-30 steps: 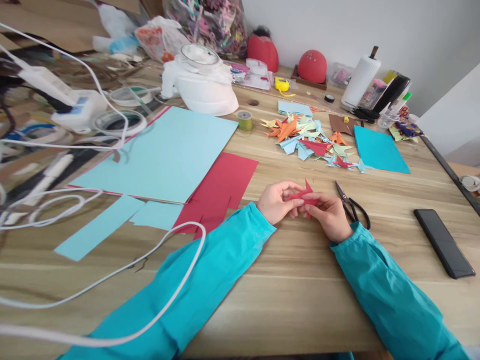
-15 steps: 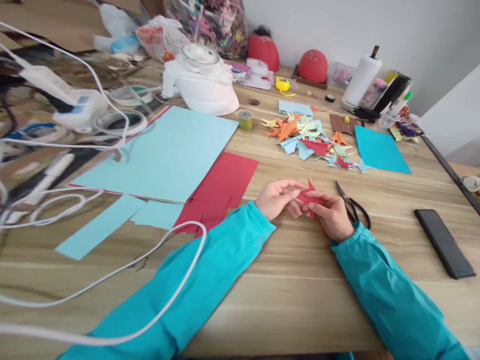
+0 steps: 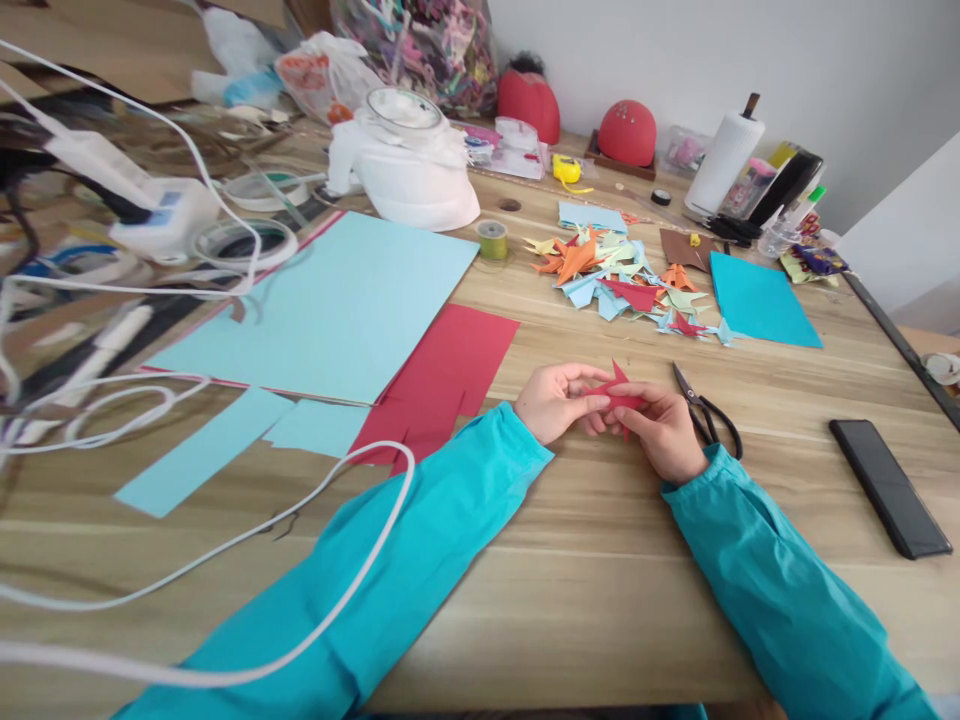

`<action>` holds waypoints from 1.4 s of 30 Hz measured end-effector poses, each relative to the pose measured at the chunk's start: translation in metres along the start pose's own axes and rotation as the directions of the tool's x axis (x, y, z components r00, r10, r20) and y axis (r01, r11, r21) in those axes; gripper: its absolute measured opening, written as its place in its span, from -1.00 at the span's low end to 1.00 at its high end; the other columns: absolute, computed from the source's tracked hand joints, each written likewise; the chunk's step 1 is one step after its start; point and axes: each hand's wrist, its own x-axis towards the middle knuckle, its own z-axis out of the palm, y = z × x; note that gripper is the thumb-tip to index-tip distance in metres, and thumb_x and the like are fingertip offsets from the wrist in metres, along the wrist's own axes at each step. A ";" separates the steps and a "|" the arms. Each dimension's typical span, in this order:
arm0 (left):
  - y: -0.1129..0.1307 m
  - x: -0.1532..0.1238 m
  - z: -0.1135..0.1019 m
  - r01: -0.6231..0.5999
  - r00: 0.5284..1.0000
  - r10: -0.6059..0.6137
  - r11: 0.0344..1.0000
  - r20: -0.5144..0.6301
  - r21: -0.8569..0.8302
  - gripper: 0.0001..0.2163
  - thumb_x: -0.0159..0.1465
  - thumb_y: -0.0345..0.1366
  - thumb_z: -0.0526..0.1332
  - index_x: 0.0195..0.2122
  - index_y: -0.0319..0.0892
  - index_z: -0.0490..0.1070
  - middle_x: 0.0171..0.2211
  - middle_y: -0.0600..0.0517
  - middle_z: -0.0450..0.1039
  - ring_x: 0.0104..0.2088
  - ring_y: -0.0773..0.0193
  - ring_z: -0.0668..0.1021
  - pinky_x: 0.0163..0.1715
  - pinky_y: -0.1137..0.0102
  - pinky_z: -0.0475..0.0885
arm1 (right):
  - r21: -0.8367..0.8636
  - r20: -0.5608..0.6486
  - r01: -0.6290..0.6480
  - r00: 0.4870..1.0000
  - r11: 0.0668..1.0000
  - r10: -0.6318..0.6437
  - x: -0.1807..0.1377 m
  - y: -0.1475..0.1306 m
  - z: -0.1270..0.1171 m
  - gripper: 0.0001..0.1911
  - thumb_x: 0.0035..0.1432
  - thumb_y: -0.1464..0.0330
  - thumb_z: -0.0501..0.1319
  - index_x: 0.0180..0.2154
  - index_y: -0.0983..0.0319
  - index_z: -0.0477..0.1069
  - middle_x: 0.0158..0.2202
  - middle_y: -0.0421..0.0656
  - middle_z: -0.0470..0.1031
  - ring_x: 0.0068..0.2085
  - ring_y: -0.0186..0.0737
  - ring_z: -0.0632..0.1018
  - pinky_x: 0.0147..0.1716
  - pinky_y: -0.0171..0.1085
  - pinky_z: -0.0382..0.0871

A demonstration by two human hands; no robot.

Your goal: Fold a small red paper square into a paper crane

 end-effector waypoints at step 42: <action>-0.010 -0.004 0.005 -0.222 0.971 0.233 0.959 -0.045 0.179 -0.81 -0.04 -0.24 0.34 -0.43 -0.24 0.54 -0.35 -0.06 0.56 -0.59 0.37 0.51 -0.56 0.44 0.49 | 0.193 -0.171 -0.009 0.984 0.981 0.043 0.005 -0.003 0.001 -0.82 -0.19 0.38 0.36 -0.43 0.22 0.46 -0.57 -0.25 0.46 -0.58 -0.40 0.38 -0.56 -0.34 0.25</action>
